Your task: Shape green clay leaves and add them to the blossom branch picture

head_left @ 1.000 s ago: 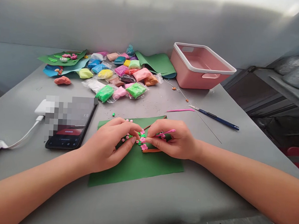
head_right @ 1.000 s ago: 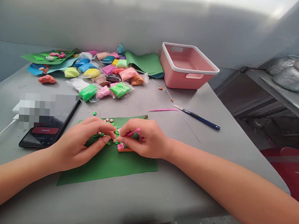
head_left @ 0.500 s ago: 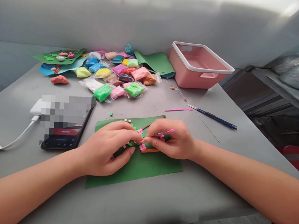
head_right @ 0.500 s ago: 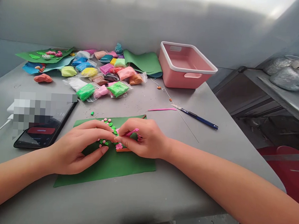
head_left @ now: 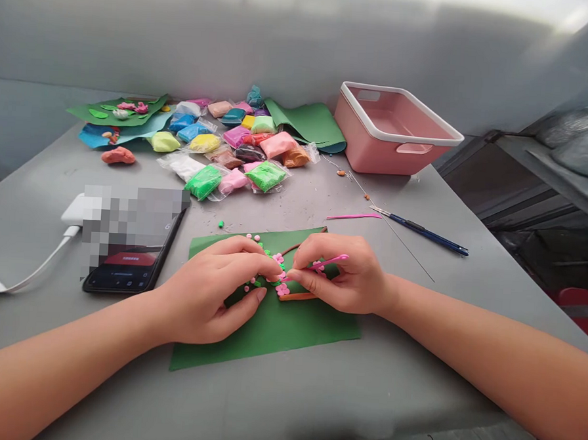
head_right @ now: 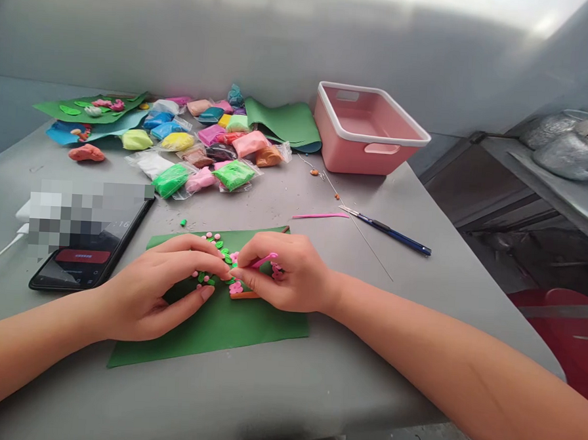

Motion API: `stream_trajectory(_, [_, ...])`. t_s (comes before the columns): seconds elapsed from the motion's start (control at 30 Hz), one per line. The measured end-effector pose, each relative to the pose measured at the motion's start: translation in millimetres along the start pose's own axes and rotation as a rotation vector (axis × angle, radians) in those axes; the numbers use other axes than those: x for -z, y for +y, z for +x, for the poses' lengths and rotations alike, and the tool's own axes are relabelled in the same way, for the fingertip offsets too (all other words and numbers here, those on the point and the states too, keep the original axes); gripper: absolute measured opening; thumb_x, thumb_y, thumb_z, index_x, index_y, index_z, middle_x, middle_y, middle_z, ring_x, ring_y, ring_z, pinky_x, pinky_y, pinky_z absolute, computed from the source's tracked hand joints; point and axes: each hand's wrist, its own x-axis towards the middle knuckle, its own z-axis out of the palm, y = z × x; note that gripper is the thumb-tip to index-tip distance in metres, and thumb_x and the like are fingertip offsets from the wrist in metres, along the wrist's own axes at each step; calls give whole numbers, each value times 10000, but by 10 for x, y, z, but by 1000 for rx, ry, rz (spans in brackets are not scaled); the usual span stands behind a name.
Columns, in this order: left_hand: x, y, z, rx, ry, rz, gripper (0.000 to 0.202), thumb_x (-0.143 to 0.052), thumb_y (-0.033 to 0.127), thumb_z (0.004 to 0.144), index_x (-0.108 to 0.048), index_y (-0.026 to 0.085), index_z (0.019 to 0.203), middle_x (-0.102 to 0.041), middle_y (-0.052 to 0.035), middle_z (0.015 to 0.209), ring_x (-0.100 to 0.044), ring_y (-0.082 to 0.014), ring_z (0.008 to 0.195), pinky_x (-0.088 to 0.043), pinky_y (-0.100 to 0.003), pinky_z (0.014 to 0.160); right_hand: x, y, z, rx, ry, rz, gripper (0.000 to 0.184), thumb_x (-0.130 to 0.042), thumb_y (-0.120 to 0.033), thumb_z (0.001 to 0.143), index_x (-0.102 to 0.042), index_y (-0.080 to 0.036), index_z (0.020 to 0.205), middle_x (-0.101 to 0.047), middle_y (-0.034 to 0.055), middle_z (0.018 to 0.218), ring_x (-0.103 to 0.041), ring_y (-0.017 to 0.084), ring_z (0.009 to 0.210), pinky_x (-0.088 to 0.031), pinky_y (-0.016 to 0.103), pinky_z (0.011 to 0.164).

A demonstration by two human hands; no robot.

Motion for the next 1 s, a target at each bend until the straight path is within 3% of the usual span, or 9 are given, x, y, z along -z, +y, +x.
stream_trajectory(0.73, [-11, 15, 1, 41, 35, -20, 293, -539, 74, 871, -618, 195, 1125, -721, -46, 989, -614, -193, 1027, -555, -313, 901, -10, 2, -1, -9, -11, 5, 109, -665, -122, 865, -607, -196, 810, -651, -12, 686, -580, 93, 580, -491, 204, 542])
stream_trajectory(0.87, [45, 29, 14, 76, 112, 12, 243, -536, 93, 885, -616, 195, 1091, -730, -39, 956, -637, -185, 961, -554, -297, 846, -28, -7, -12, 8, 137, 63, 120, -666, -97, 863, -605, -194, 827, -636, -7, 686, -607, 113, 606, -514, 243, 568])
stream_trajectory(1.0, [224, -136, 21, 225, 222, 200, 154, -554, 201, 910, -631, 193, 1043, -729, -45, 949, -657, -206, 900, -543, -352, 855, -27, -7, 5, -162, 308, 208, 121, -665, -130, 891, -579, -206, 854, -615, -35, 696, -637, 104, 557, -514, 239, 511])
